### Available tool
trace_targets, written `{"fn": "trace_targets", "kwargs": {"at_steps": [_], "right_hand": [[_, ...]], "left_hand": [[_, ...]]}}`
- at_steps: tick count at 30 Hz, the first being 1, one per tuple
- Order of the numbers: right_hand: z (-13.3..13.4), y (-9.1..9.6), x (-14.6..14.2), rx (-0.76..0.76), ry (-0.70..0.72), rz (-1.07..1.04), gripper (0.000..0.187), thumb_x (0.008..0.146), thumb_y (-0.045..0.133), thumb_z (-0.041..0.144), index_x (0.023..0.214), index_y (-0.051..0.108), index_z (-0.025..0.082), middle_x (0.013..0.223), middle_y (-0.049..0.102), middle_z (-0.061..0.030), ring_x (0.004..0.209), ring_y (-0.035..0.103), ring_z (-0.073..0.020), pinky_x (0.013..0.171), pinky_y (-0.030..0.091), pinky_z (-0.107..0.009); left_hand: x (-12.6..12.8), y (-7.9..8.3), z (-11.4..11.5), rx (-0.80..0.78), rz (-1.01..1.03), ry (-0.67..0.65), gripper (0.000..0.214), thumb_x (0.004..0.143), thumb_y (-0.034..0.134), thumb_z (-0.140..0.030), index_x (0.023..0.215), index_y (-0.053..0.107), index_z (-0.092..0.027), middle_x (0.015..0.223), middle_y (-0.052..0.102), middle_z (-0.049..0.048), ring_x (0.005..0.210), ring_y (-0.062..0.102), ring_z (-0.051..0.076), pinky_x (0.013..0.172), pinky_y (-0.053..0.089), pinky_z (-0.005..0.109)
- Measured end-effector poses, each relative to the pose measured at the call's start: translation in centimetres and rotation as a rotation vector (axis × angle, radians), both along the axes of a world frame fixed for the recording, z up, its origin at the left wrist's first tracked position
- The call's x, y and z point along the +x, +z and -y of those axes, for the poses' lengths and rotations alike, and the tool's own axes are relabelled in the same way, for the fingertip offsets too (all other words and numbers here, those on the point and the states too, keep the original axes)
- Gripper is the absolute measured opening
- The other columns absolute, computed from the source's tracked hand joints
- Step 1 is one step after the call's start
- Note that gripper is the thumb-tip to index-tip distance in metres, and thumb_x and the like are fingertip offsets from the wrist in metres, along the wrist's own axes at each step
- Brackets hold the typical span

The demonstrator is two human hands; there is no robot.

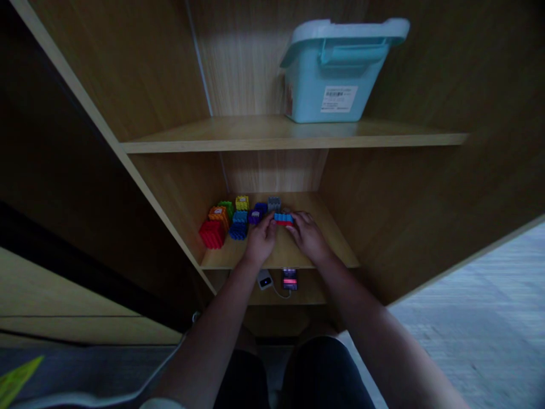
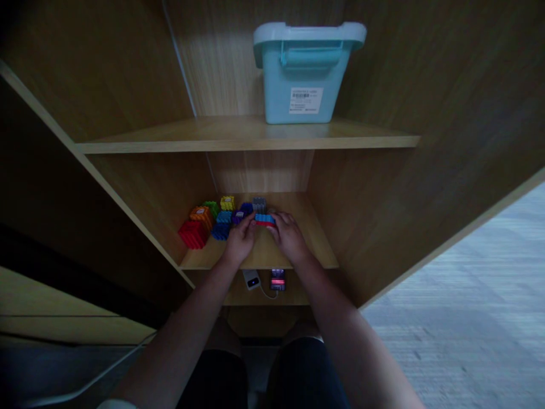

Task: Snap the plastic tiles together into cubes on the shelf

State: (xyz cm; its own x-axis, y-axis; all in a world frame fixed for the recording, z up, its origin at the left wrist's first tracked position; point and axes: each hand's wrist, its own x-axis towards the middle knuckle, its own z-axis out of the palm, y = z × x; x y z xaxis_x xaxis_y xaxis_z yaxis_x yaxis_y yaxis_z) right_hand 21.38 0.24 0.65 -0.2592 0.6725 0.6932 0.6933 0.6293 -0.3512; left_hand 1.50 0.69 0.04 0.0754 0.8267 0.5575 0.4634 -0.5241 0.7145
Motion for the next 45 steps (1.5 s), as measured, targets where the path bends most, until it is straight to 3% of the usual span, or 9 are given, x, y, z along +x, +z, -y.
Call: {"fn": "trace_targets", "kwargs": {"at_steps": [6, 17, 22, 31, 37, 45], "right_hand": [[-0.1, -0.2, 0.2, -0.011, 0.004, -0.008, 0.041, 0.108, 0.049, 0.044, 0.14, 0.061, 0.022, 0.129, 0.066, -0.0174, 0.119, 0.06, -0.0354, 0.106, 0.053, -0.056], [-0.3, -0.4, 0.3, -0.034, 0.02, -0.016, 0.041, 0.107, 0.051, 0.044, 0.141, 0.061, 0.022, 0.13, 0.066, -0.0176, 0.12, 0.06, -0.0352, 0.106, 0.053, -0.056], [-0.5, -0.6, 0.3, -0.07, 0.032, -0.036, 0.039, 0.107, 0.052, 0.047, 0.133, 0.065, 0.021, 0.125, 0.067, -0.0168, 0.116, 0.061, -0.0336, 0.104, 0.053, -0.053], [-1.6, -1.9, 1.0, -0.341, 0.193, -0.266, 0.037, 0.103, 0.058, 0.054, 0.116, 0.068, 0.021, 0.103, 0.071, -0.0071, 0.091, 0.064, -0.0219, 0.086, 0.055, -0.038], [-1.8, -2.3, 1.2, -0.479, 0.262, -0.372, 0.042, 0.1, 0.06, 0.06, 0.116, 0.068, 0.022, 0.104, 0.074, -0.0057, 0.092, 0.067, -0.022, 0.089, 0.054, -0.038], [-1.8, -2.0, 1.1, -0.531, 0.301, -0.418, 0.043, 0.097, 0.064, 0.062, 0.113, 0.069, 0.022, 0.104, 0.076, -0.0051, 0.095, 0.069, -0.023, 0.091, 0.054, -0.038]], "left_hand": [[0.2, -0.4, -0.2, 0.004, 0.043, -0.059, 0.045, 0.106, 0.058, -0.031, 0.15, 0.061, -0.023, 0.133, 0.077, 0.009, 0.118, 0.076, 0.023, 0.106, 0.061, 0.037], [-0.1, -0.2, 0.0, -0.048, 0.002, -0.034, 0.04, 0.105, 0.057, -0.03, 0.143, 0.068, -0.023, 0.135, 0.075, 0.0087, 0.122, 0.074, 0.025, 0.115, 0.056, 0.043], [-0.2, -0.4, -0.3, -0.055, 0.006, -0.042, 0.039, 0.104, 0.058, -0.028, 0.142, 0.068, -0.023, 0.136, 0.075, 0.0077, 0.123, 0.073, 0.024, 0.114, 0.056, 0.041], [0.1, -0.3, -0.6, -0.166, 0.117, -0.138, 0.039, 0.099, 0.068, -0.029, 0.138, 0.068, -0.02, 0.126, 0.079, 0.0108, 0.116, 0.076, 0.024, 0.106, 0.06, 0.04], [0.0, -0.3, -0.9, -0.204, 0.186, -0.189, 0.034, 0.098, 0.07, -0.026, 0.131, 0.068, -0.021, 0.124, 0.079, 0.0098, 0.116, 0.075, 0.022, 0.105, 0.059, 0.038], [-0.1, -0.7, -1.2, -0.193, 0.159, -0.153, 0.032, 0.097, 0.071, -0.03, 0.127, 0.07, -0.021, 0.113, 0.08, 0.0085, 0.106, 0.077, 0.022, 0.098, 0.061, 0.037]]}}
